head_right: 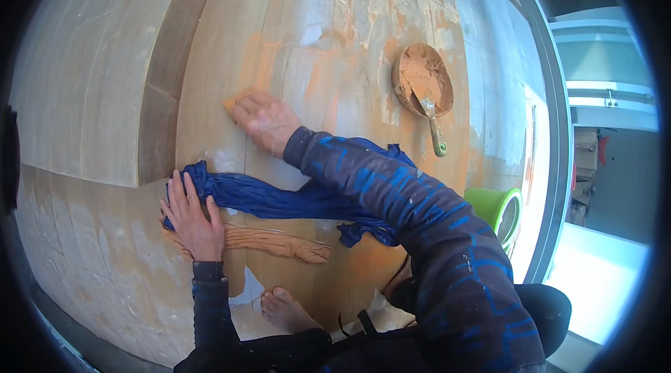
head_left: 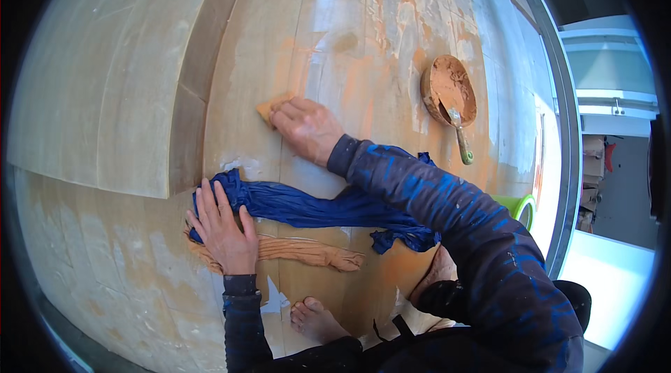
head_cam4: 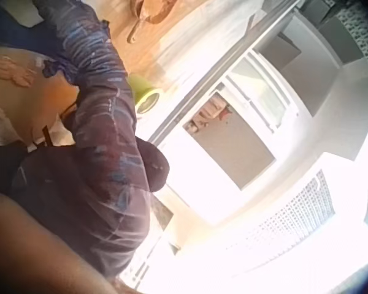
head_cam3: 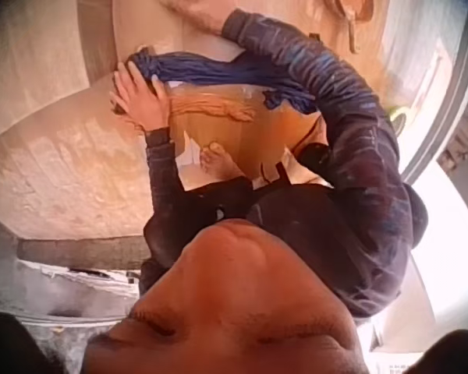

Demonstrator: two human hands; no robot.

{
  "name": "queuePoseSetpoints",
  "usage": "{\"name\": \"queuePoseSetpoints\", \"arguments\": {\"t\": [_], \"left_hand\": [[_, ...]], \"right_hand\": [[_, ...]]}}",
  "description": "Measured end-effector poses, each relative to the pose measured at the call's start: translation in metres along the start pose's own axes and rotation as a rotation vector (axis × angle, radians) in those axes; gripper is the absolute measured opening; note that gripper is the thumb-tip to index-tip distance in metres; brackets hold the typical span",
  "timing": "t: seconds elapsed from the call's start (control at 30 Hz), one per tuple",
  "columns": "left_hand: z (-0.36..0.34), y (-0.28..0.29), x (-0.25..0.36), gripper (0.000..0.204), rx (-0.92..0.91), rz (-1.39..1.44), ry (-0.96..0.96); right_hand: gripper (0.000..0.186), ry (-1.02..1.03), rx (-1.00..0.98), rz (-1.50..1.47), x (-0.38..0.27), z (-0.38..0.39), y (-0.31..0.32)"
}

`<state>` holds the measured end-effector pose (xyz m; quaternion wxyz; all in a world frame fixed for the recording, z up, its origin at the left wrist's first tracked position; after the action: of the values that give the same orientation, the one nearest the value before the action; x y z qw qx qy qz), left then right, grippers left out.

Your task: The person applies brown grout to the joints between floor tiles using a small tile shard as a spreader. They scoop the paste from a bowl, press it into the gaps along the tile edges, and wipe the area with their hands and a cloth.

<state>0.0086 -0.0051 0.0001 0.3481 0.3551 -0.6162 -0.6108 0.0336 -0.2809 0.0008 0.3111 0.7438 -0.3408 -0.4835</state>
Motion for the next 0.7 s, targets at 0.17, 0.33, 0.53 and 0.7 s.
{"name": "queuePoseSetpoints", "arguments": {"t": [0.17, 0.33, 0.53, 0.7], "left_hand": [[-0.013, 0.005, 0.002, 0.062, 0.110, -0.062, 0.034], [-0.012, 0.024, 0.022, 0.057, 0.101, -0.012, 0.051], [-0.057, 0.070, 0.136, 0.040, 0.087, 0.618, -0.309], [-0.107, 0.036, 0.274, 0.050, -0.200, 0.918, -0.629]], "right_hand": [[0.020, -0.184, -0.016, -0.249, -0.047, 0.046, 0.069], [0.027, -0.694, 0.537, 0.062, 0.076, 0.131, 0.243], [0.026, -0.822, 0.184, 0.154, 0.114, 0.170, 0.291], [0.024, -0.782, 0.126, 0.142, 0.120, 0.154, 0.262]]}}
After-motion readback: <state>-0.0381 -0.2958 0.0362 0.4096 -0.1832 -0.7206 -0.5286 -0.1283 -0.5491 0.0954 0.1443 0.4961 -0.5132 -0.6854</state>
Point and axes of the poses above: each hand's wrist, its own z-axis away from the middle knuckle, its own y-axis out of the back of the hand, x = y × z, the point moved 1 cm from there along -z, towards the middle knuckle, and after that the axes turned 15 degrees about -z, right-handed, at the moved point
